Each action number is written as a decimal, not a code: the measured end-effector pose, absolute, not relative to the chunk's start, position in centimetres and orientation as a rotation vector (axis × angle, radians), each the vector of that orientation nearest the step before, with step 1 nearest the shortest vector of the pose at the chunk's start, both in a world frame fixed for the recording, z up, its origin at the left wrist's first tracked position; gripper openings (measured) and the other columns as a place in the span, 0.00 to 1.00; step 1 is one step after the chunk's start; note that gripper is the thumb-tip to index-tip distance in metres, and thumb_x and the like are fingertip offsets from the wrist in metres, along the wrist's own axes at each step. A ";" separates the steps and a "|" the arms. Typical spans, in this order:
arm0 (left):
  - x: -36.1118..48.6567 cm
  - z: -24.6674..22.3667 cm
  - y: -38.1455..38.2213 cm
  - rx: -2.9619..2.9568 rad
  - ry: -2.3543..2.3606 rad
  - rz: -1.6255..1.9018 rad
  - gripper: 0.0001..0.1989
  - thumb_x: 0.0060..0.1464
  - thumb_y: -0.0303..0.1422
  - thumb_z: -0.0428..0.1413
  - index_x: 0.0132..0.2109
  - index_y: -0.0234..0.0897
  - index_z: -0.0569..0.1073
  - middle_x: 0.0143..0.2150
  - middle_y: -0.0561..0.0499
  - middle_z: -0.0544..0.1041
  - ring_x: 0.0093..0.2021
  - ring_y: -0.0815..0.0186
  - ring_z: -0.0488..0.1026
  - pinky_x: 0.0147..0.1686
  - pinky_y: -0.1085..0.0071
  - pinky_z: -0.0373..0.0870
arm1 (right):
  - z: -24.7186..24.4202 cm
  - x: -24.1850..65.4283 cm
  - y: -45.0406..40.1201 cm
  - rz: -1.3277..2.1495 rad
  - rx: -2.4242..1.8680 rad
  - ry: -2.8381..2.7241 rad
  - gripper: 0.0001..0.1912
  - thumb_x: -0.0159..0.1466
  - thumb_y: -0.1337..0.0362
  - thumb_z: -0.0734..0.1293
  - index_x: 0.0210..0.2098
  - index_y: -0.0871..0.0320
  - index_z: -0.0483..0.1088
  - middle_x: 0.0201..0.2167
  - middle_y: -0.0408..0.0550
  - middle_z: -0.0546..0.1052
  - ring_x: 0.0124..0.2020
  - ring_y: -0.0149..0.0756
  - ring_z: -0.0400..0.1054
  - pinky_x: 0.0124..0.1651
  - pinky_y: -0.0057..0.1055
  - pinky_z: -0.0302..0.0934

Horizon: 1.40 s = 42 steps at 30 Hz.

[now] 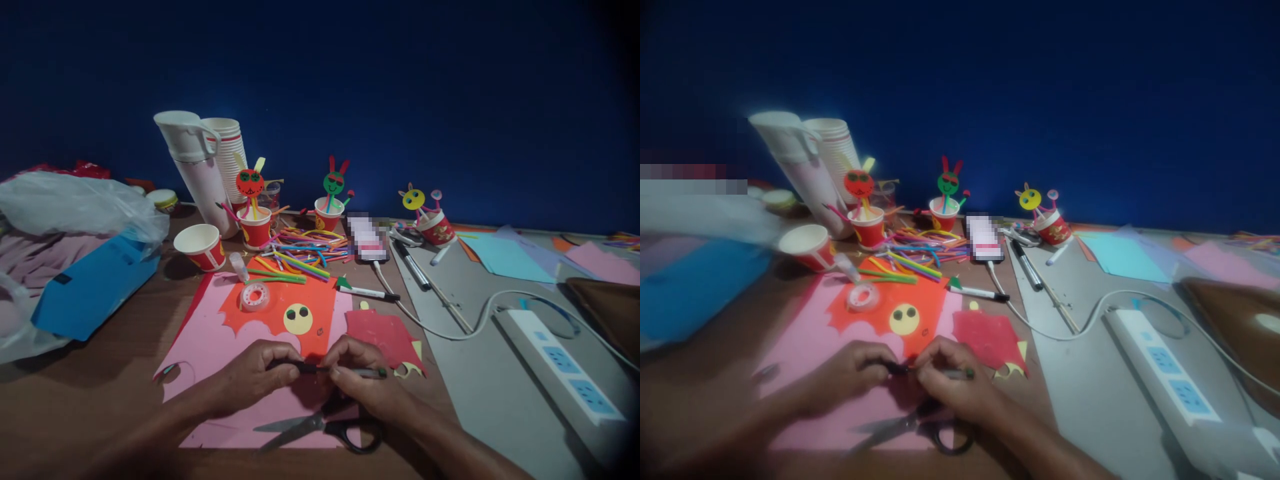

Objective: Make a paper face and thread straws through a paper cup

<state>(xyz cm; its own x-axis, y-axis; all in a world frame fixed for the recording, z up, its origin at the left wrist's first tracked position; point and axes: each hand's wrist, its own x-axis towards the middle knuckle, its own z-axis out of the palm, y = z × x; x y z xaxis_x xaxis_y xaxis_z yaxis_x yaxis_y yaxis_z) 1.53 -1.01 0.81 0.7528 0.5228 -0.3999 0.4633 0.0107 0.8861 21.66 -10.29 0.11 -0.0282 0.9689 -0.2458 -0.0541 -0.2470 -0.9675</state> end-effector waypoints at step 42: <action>1.3 0.4 -1.0 1.458 0.872 0.198 0.10 0.51 0.32 0.53 0.40 0.34 0.75 0.28 0.53 0.73 0.23 0.74 0.64 0.21 0.78 0.61 | -0.8 22.0 -10.6 1.424 -1.184 -1.037 0.08 0.59 0.61 0.69 0.32 0.59 0.69 0.29 0.44 0.77 0.29 0.28 0.70 0.30 0.22 0.61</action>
